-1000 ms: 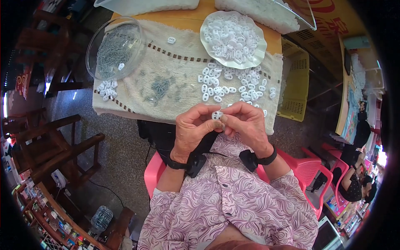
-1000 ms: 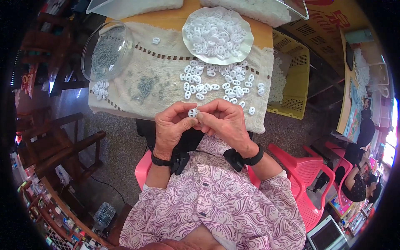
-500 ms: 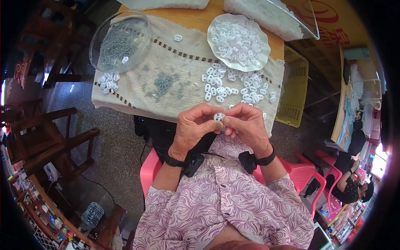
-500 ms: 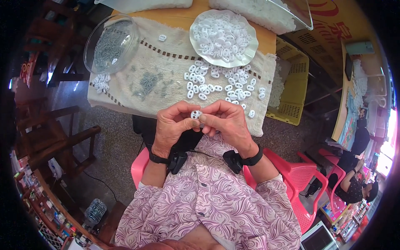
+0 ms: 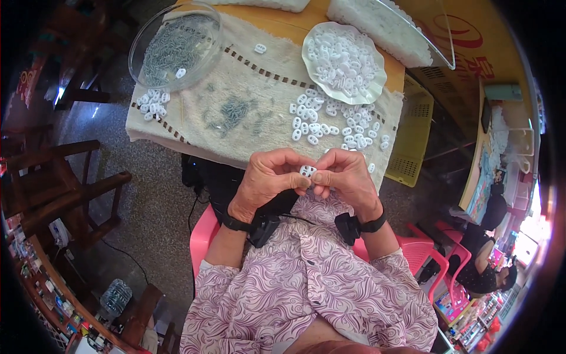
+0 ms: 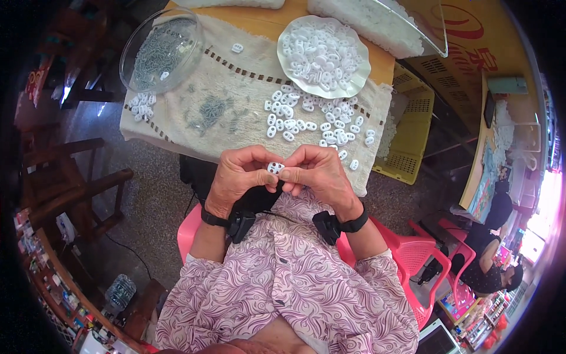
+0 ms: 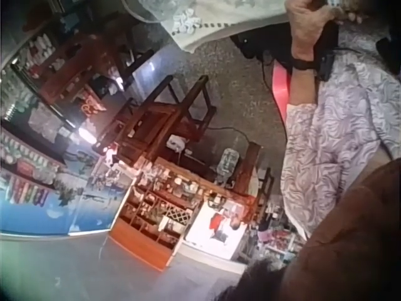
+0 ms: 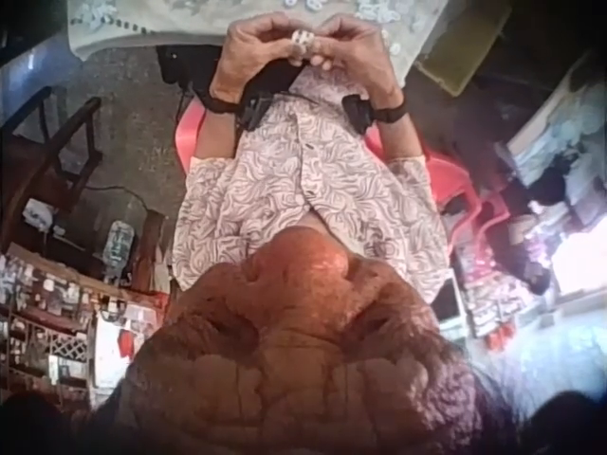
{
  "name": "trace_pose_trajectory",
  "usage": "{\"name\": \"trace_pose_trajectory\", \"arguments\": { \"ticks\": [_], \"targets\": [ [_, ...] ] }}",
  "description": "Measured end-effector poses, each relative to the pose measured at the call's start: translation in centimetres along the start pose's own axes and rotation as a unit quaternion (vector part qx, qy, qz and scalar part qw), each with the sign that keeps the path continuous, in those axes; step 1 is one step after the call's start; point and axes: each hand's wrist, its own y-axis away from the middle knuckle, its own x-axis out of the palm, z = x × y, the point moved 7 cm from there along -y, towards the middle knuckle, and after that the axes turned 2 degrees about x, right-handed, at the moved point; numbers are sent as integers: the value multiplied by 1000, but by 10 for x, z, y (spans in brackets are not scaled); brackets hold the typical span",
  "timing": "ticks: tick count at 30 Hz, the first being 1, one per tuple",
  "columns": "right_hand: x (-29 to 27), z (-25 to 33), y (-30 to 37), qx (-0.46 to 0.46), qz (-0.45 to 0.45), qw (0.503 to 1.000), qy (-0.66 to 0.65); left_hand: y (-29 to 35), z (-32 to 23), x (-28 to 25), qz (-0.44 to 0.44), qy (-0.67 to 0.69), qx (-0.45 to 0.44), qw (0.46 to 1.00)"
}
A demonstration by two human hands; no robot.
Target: The person picks up a white plastic toggle and a metal spring by hand, inserts the spring into the toggle, and places the assembled piece onto a cloth, repeating this process several times.
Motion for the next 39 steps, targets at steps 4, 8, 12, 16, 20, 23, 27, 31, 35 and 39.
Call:
{"name": "trace_pose_trajectory", "arguments": {
  "ticks": [4, 8, 12, 16, 20, 23, 27, 31, 35, 39],
  "targets": [
    [1, 1, 0, 3, 9, 1000, 12, 1, 0, 1, 17, 6, -12, 1000],
    [2, 0, -1, 27, 15, 999, 17, 2, 1, -1, 17, -4, -24, 1000],
    [2, -2, -3, 37, 30, 999, 10, 1, 2, 1, 29, 23, -29, 999],
    [2, -2, -3, 51, 29, 998, 13, -1, 2, 2, 53, 24, -29, 998],
    [0, -4, -4, 61, 27, 997, 25, -1, 5, 2, 65, 28, -32, 997],
    [-2, -6, -7, 75, 30, 996, 25, -3, 7, 2, 58, 23, -34, 997],
    [1, -14, -8, 96, 57, 994, 2, -2, 4, 7, 72, 15, -44, 996],
    [0, 0, 4, 54, 35, 998, 26, -2, -3, 18, 65, 30, -32, 997],
    [0, 8, 12, -2, 4, 1000, 12, -2, 3, 16, 49, 34, -22, 998],
    [3, 18, 18, -112, -24, 989, 94, -1, 5, 13, 35, 61, -3, 998]
  ]
}}
